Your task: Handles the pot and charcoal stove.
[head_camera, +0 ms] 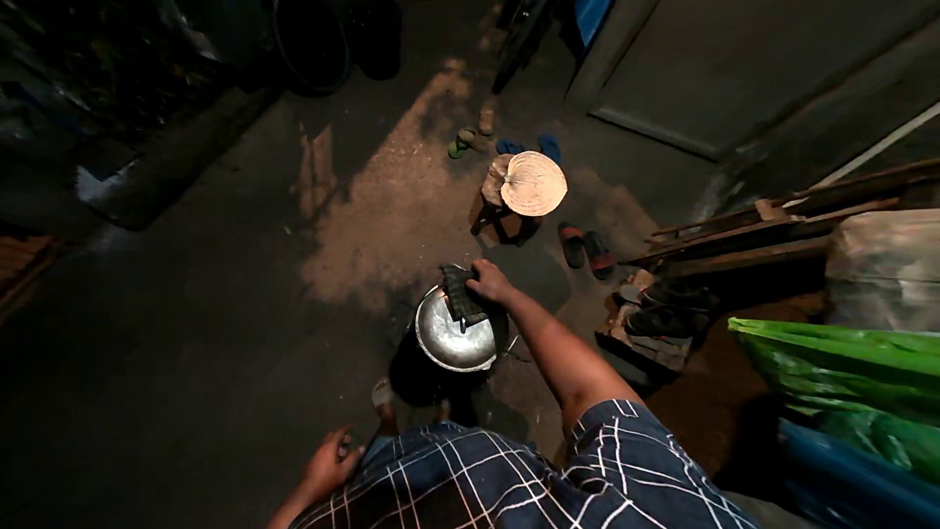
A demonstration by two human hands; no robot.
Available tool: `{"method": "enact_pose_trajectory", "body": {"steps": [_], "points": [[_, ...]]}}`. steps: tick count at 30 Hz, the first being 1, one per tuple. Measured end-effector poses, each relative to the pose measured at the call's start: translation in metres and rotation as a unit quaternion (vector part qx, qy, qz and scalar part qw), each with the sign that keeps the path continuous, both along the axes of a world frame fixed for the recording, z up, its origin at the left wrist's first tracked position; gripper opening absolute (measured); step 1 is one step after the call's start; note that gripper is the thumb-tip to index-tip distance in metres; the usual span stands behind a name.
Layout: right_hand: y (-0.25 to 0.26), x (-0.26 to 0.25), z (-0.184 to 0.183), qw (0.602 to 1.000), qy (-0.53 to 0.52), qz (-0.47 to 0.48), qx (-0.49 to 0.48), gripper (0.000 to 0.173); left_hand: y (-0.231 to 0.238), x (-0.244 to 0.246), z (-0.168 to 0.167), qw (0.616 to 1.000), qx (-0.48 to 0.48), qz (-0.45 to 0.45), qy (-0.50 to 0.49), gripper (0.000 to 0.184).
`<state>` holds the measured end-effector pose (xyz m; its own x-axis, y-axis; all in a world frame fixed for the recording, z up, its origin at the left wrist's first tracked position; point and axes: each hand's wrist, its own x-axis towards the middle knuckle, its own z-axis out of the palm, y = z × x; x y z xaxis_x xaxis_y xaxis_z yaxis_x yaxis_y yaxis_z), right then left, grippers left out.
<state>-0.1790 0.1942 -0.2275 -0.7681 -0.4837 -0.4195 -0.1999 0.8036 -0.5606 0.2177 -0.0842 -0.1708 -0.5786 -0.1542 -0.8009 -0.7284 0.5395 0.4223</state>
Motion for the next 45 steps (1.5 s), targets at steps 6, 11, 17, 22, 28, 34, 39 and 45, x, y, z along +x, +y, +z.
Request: {"method": "enact_pose_trajectory", "body": {"steps": [6,11,17,22,28,34,39,45], "points": [[-0.011,-0.004,0.000,0.998,0.036,0.042,0.025,0.042,0.001,-0.005,0.005,1.000,-0.006,-0.012,0.002,0.059],[-0.026,0.006,0.017,0.995,0.073,0.059,0.037,0.038,0.000,-0.005,0.004,0.999,-0.020,-0.032,0.023,0.060],[-0.015,0.027,0.033,0.993,0.116,0.033,0.010,0.038,0.002,-0.003,0.005,0.998,-0.027,-0.052,0.030,0.059],[-0.014,0.027,0.044,0.993,0.106,0.050,-0.021,0.036,0.005,-0.013,0.010,0.994,-0.028,-0.098,0.034,0.056],[-0.035,0.014,0.031,0.992,0.064,0.105,0.040,0.040,0.003,-0.034,0.011,0.986,-0.027,-0.142,0.080,0.058],[-0.037,0.006,0.033,0.986,0.081,0.139,0.046,0.043,0.004,-0.034,0.017,0.983,-0.028,-0.154,0.092,0.057],[-0.034,0.015,0.039,0.985,0.118,0.124,0.019,0.039,0.004,-0.035,0.022,0.983,-0.039,-0.148,0.101,0.057],[-0.018,0.053,0.057,0.990,0.122,0.060,-0.030,0.041,0.020,-0.095,0.055,0.944,-0.040,-0.196,0.262,0.051]]}}
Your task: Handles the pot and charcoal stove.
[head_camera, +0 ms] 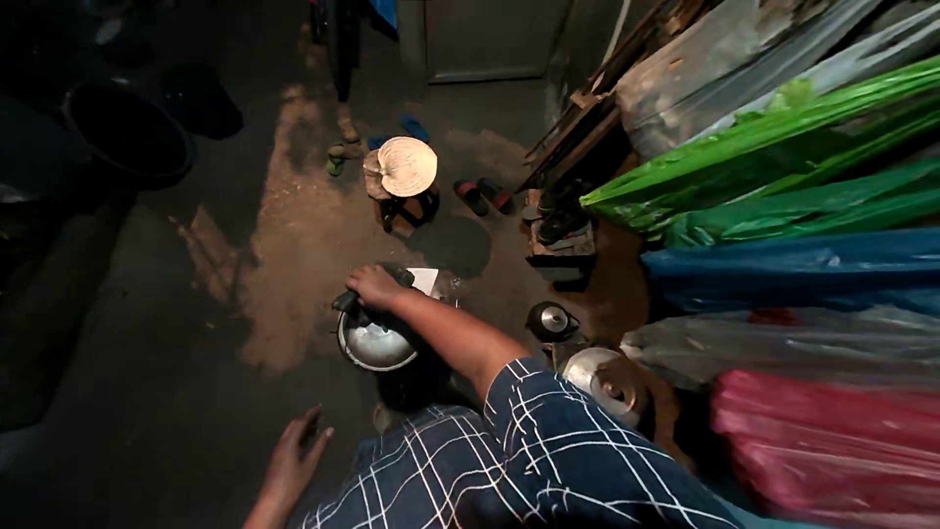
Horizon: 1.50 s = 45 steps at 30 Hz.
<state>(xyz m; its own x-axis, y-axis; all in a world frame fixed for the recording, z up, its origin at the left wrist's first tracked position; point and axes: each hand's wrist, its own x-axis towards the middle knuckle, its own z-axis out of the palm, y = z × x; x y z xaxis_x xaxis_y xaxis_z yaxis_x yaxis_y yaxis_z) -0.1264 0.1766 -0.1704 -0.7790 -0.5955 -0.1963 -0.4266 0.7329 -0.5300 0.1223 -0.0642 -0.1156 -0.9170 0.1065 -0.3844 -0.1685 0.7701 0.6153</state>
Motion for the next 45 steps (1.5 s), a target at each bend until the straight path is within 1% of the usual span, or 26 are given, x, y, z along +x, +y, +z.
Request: {"method": "enact_pose_trajectory", "body": {"steps": [2,4,6,7,8,10,12,13,15,17,19,20,24,26,28,29,32,33,35,37,39,41,45], "points": [[0.003,0.014,0.009,1.000,0.011,0.011,-0.007,0.041,0.016,-0.036,0.020,0.998,0.008,-0.028,0.052,0.046],[0.000,0.029,0.008,0.999,0.033,0.031,-0.020,0.039,0.031,-0.071,0.032,0.994,0.025,-0.051,0.099,0.042],[-0.007,0.044,0.003,0.996,0.051,0.040,-0.058,0.036,0.045,-0.109,0.035,0.986,0.060,-0.068,0.138,0.041],[-0.010,0.051,0.001,0.995,0.052,0.033,-0.075,0.034,0.052,-0.127,0.034,0.986,0.077,-0.069,0.134,0.040],[-0.013,0.059,0.002,0.995,0.046,0.014,-0.092,0.031,0.059,-0.145,0.032,0.987,0.087,-0.067,0.114,0.039],[-0.017,0.075,0.012,0.994,0.008,-0.046,-0.100,0.028,0.069,-0.180,0.021,0.993,0.079,-0.082,0.022,0.042],[-0.022,0.087,0.014,0.992,0.016,-0.089,-0.089,0.027,0.074,-0.206,0.003,0.989,0.061,-0.122,-0.055,0.047],[-0.024,0.093,0.012,0.988,0.020,-0.117,-0.102,0.027,0.077,-0.213,-0.002,0.985,0.062,-0.141,-0.079,0.048],[-0.029,0.108,0.005,0.971,0.034,-0.174,-0.162,0.025,0.080,-0.219,-0.005,0.979,0.074,-0.162,-0.103,0.048],[-0.039,0.120,-0.002,0.956,0.060,-0.213,-0.194,0.029,0.080,-0.225,-0.010,0.975,0.081,-0.171,-0.118,0.050],[-0.050,0.128,-0.004,0.953,0.077,-0.226,-0.188,0.034,0.079,-0.234,-0.017,0.971,0.067,-0.191,-0.129,0.050],[-0.058,0.132,-0.007,0.950,0.090,-0.235,-0.185,0.032,0.078,-0.238,-0.022,0.969,0.055,-0.198,-0.136,0.051],[-0.091,0.151,-0.024,0.916,0.197,-0.278,-0.210,0.018,0.078,-0.251,-0.035,0.959,-0.007,-0.246,-0.140,0.059],[-0.099,0.169,-0.018,0.920,0.181,-0.278,-0.210,0.018,0.081,-0.255,-0.037,0.953,-0.039,-0.264,-0.145,0.054],[-0.106,0.190,-0.018,0.916,0.206,-0.285,-0.192,0.015,0.082,-0.258,-0.037,0.949,-0.056,-0.272,-0.150,0.046],[-0.107,0.202,-0.016,0.917,0.205,-0.288,-0.187,0.013,0.083,-0.259,-0.036,0.950,-0.052,-0.265,-0.156,0.043],[-0.103,0.241,-0.003,0.922,0.128,-0.323,-0.170,0.017,0.087,-0.253,-0.033,0.965,-0.001,-0.193,-0.179,0.035],[-0.102,0.256,-0.004,0.918,0.108,-0.345,-0.165,0.019,0.088,-0.250,-0.035,0.969,0.031,-0.160,-0.184,0.030],[-0.100,0.287,-0.016,0.898,0.104,-0.399,-0.155,0.019,0.089,-0.245,-0.041,0.967,0.116,-0.096,-0.207,0.023],[-0.096,0.321,-0.023,0.874,0.075,-0.457,-0.148,0.021,0.093,-0.238,-0.040,0.951,0.196,-0.058,-0.230,0.025],[-0.091,0.352,-0.025,0.851,0.044,-0.504,-0.140,0.022,0.097,-0.231,-0.037,0.934,0.252,-0.070,-0.244,0.034],[-0.086,0.380,-0.027,0.833,0.038,-0.538,-0.124,0.022,0.099,-0.230,-0.039,0.926,0.262,-0.097,-0.254,0.047],[-0.077,0.418,-0.015,0.801,-0.011,-0.590,-0.099,0.025,0.106,-0.222,-0.044,0.956,0.202,-0.054,-0.204,0.050]]}}
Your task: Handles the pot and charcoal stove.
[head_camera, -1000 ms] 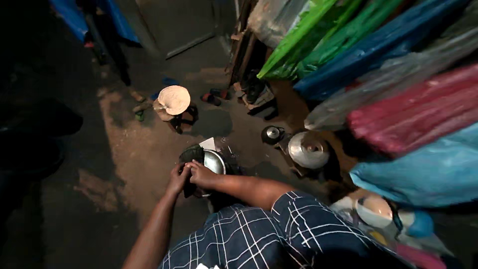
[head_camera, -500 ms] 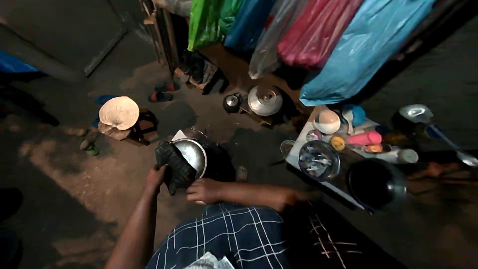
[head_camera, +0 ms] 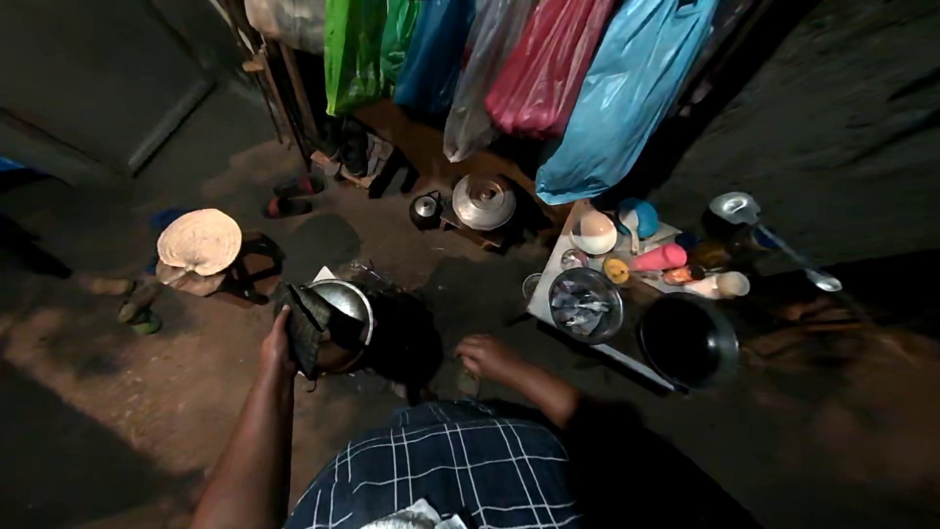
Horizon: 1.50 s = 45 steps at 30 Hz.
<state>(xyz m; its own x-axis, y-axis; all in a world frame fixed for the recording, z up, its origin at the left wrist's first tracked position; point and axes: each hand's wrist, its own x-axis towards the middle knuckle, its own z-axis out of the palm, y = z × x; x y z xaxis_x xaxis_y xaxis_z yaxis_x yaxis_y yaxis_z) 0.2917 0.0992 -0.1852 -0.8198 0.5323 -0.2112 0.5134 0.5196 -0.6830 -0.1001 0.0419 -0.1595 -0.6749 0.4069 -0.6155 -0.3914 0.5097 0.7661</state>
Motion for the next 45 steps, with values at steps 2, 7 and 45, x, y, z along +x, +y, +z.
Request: {"method": "enact_pose_trajectory", "body": {"steps": [2,7,45], "points": [[-0.002,0.013,0.010,0.998,-0.031,-0.040,-0.023,0.027,0.002,0.004,0.003,1.000,-0.012,0.000,0.016,0.051],[-0.014,0.038,0.011,0.992,-0.049,-0.110,-0.044,0.028,0.003,0.008,0.007,1.000,0.012,0.004,0.011,0.048],[0.019,0.022,0.014,0.991,-0.126,-0.032,-0.038,0.030,-0.003,0.007,0.002,1.000,0.005,-0.003,-0.016,0.053]]}}
